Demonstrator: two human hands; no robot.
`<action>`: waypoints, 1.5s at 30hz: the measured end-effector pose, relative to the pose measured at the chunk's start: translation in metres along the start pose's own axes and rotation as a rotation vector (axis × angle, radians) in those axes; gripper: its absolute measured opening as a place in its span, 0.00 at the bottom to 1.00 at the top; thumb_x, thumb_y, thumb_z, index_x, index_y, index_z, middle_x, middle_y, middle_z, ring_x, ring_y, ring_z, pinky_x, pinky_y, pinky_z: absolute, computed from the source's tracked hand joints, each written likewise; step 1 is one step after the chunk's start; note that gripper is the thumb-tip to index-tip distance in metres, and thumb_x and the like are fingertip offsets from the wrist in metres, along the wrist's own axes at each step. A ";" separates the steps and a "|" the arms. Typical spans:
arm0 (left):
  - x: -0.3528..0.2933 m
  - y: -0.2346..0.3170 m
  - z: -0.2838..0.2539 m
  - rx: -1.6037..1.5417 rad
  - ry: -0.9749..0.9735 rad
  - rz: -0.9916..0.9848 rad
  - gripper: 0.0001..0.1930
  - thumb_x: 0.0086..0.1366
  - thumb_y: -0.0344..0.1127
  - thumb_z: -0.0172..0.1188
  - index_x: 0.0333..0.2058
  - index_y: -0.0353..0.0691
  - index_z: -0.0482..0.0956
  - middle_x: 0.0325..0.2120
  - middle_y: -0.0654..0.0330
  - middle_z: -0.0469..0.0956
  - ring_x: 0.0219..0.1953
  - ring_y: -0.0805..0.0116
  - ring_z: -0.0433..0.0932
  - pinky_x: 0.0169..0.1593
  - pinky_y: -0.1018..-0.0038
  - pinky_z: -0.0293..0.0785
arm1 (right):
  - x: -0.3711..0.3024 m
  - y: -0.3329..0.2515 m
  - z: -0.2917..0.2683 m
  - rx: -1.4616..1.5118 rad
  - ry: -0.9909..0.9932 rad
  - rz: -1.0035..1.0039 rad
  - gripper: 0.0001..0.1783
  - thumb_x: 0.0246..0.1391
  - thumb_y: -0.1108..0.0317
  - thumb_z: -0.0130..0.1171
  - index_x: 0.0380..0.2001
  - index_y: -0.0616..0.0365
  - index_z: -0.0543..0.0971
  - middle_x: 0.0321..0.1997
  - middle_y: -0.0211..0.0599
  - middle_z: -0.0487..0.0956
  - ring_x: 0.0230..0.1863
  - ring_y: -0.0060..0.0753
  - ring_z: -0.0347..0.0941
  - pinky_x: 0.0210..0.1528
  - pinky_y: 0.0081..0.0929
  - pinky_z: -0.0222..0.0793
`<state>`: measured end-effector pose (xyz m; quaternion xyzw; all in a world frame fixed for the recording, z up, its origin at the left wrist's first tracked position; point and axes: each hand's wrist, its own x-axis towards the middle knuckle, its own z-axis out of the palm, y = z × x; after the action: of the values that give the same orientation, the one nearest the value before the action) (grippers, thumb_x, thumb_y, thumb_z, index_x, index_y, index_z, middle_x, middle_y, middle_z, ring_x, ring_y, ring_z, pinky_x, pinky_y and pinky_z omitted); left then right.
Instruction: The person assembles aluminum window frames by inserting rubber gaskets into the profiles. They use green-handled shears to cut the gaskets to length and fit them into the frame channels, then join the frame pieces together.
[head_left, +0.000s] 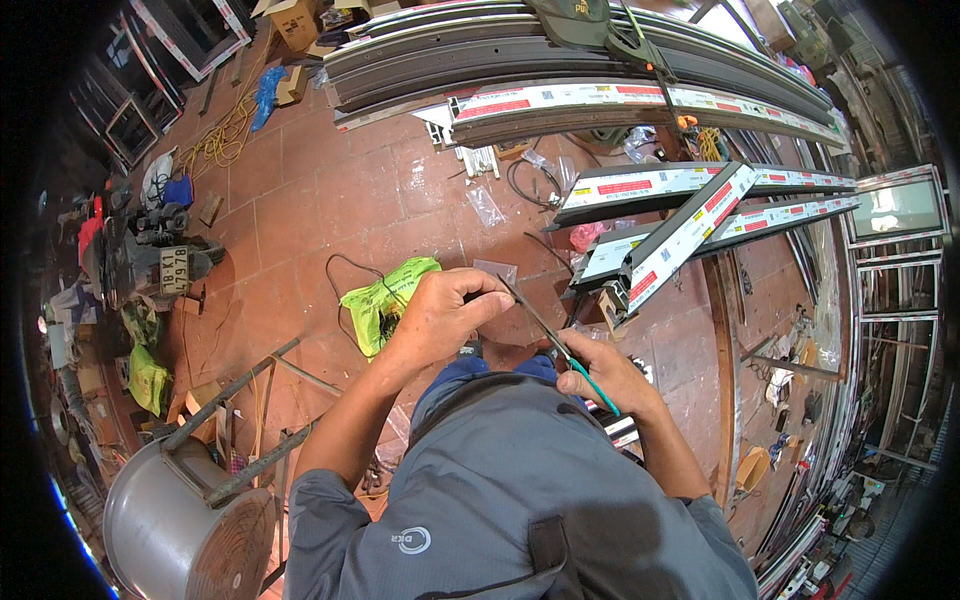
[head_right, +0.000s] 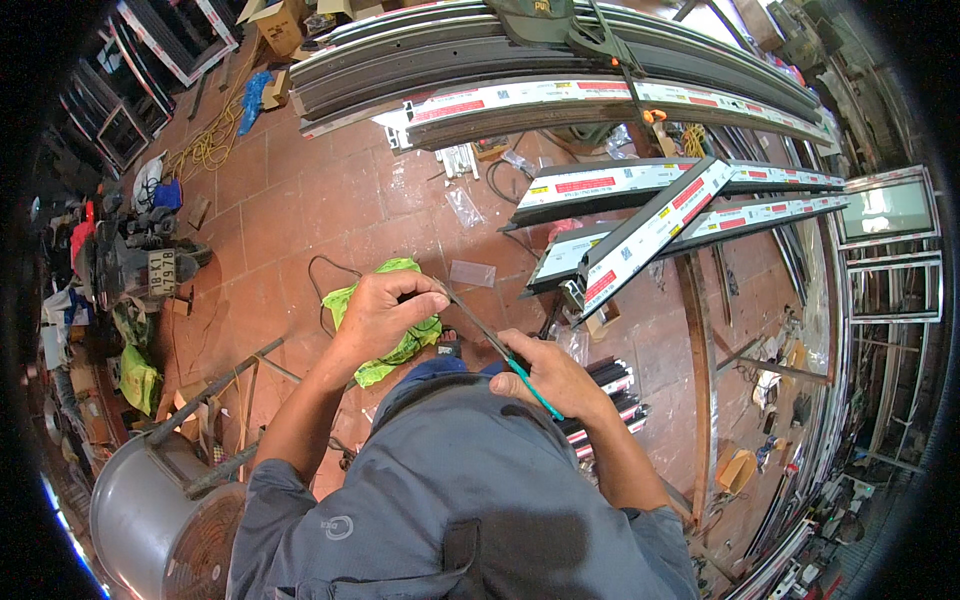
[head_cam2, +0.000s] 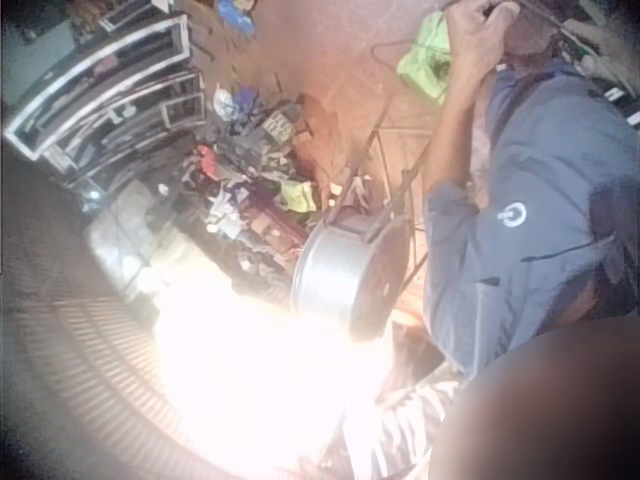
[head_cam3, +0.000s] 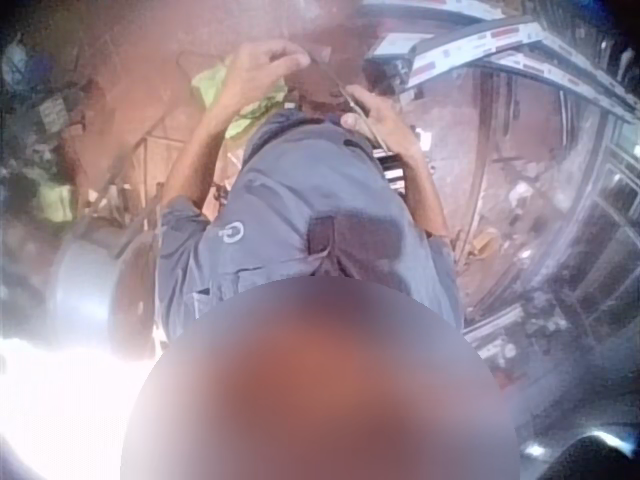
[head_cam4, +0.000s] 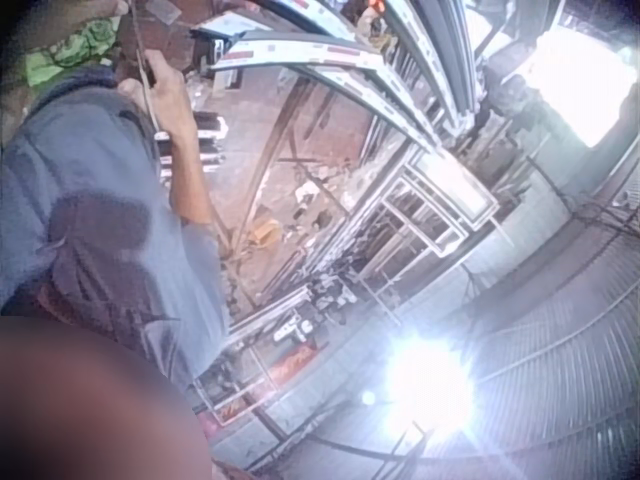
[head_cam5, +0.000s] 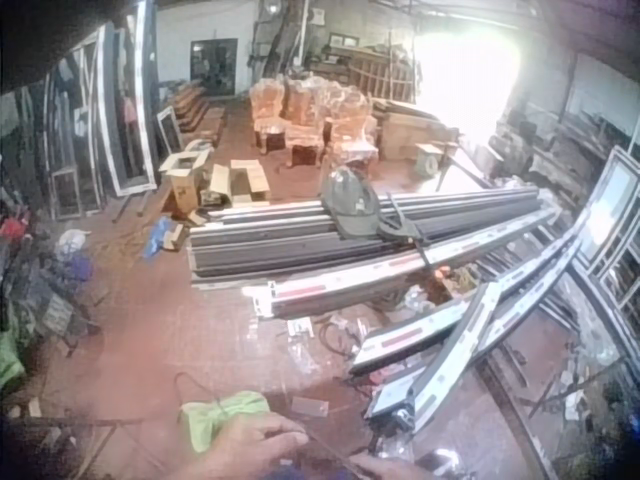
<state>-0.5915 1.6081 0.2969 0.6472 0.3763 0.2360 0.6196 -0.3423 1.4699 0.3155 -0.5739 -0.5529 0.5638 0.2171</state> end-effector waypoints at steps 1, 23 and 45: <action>0.000 0.000 0.000 0.005 0.001 -0.002 0.10 0.68 0.32 0.68 0.39 0.29 0.88 0.31 0.61 0.86 0.35 0.77 0.80 0.41 0.75 0.77 | 0.000 0.000 0.000 -0.013 -0.004 0.017 0.50 0.54 0.27 0.66 0.60 0.64 0.77 0.42 0.49 0.81 0.44 0.44 0.79 0.48 0.39 0.73; -0.005 -0.002 -0.008 -0.016 -0.072 -0.054 0.10 0.65 0.32 0.68 0.39 0.29 0.87 0.29 0.62 0.84 0.32 0.78 0.79 0.37 0.76 0.76 | -0.009 0.010 0.016 0.212 0.073 0.108 0.49 0.44 0.26 0.74 0.52 0.62 0.82 0.34 0.30 0.77 0.37 0.24 0.73 0.40 0.28 0.69; 0.022 -0.076 0.115 -1.022 0.308 -0.122 0.09 0.74 0.39 0.62 0.38 0.41 0.76 0.25 0.62 0.72 0.25 0.73 0.69 0.24 0.79 0.62 | -0.042 0.206 -0.351 -0.317 1.396 0.324 0.33 0.57 0.38 0.70 0.41 0.64 0.83 0.33 0.52 0.84 0.38 0.48 0.82 0.45 0.43 0.75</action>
<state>-0.5046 1.5494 0.2056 0.1981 0.3368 0.4449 0.8058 0.0598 1.5037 0.2479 -0.8984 -0.2689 0.0050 0.3471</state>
